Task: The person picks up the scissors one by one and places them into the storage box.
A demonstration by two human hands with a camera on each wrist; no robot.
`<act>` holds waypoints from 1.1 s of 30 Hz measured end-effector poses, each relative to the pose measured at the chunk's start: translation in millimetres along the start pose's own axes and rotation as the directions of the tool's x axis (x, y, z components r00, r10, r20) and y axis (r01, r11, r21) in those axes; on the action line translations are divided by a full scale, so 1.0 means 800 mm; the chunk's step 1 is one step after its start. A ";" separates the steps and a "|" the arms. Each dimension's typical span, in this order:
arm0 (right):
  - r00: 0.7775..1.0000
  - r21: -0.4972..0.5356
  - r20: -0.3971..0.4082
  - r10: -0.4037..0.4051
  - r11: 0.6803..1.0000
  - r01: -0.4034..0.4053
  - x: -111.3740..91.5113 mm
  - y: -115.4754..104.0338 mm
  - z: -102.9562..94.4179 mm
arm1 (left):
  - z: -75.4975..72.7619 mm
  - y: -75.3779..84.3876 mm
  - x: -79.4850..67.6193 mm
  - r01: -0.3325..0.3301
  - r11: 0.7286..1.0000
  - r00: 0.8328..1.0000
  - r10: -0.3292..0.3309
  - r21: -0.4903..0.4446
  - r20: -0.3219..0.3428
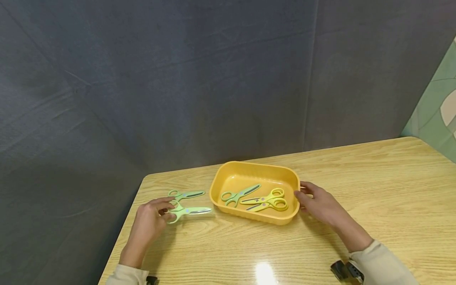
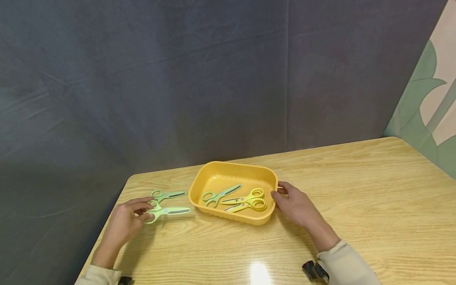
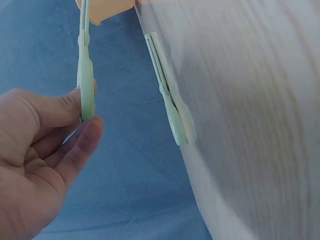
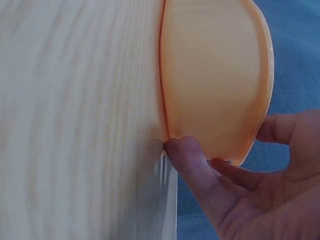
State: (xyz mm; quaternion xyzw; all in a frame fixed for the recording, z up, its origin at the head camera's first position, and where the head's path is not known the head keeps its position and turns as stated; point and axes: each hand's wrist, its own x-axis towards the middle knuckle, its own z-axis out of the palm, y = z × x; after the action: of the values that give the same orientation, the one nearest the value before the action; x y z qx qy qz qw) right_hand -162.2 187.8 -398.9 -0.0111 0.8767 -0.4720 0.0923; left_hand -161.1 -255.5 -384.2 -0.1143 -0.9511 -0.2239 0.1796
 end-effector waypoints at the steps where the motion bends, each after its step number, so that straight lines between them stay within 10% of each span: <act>1: 1.000 0.001 0.000 -0.001 1.000 0.001 0.000 0.000 0.000 | -0.001 0.000 0.000 -0.005 1.000 1.000 0.005 0.005 -0.005; 33: 1.000 -0.006 -0.001 0.002 1.000 -0.002 -0.003 -0.002 0.000 | -0.010 0.013 0.008 0.026 1.000 0.999 -0.026 -0.018 -0.032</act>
State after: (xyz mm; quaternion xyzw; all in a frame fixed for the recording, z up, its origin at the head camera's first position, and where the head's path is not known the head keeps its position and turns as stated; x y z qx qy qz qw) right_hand -160.1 187.0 -397.7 -0.0103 0.8782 -0.4692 0.0925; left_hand -161.0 -249.2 -370.6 -0.0999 -0.9475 -0.2363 0.1909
